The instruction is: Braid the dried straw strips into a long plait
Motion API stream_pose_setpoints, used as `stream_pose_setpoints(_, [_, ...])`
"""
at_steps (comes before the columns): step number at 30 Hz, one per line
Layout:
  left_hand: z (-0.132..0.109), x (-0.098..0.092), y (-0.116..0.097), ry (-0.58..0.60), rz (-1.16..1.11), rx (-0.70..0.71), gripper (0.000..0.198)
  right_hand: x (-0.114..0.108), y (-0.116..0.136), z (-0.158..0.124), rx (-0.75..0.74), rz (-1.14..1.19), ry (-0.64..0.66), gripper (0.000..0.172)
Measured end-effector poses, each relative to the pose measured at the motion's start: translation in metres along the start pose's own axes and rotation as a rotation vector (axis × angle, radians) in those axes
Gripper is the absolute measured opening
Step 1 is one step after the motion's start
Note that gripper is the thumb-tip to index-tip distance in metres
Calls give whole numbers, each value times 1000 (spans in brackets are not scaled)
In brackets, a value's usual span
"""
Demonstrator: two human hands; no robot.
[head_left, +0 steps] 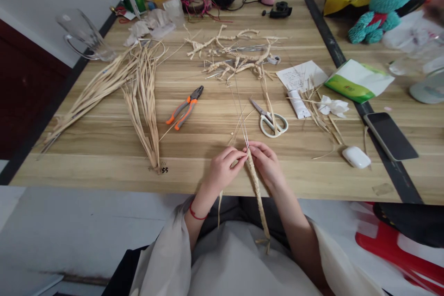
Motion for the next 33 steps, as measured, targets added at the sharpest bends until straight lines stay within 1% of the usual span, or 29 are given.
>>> stream_pose_setpoints(10, [0,2,-1,20,8,9,11,2,2,0,0,35,13,19])
stream_pose_setpoints(20, [1,3,-1,28,43,7,11,2,2,0,1,64,18,17])
stream_pose_setpoints(33, [0,8,3,92,60,-40,14,3,3,0,-11,58,20,16])
Point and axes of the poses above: each hand's wrist, its own z-axis towards the middle knuckle, its own x-axis out of the palm, y = z × x, the point moved 9 cm from there along z, towards the middle knuckle, and after that the axes turned 6 degrees about -z, right-handed, at the moved point
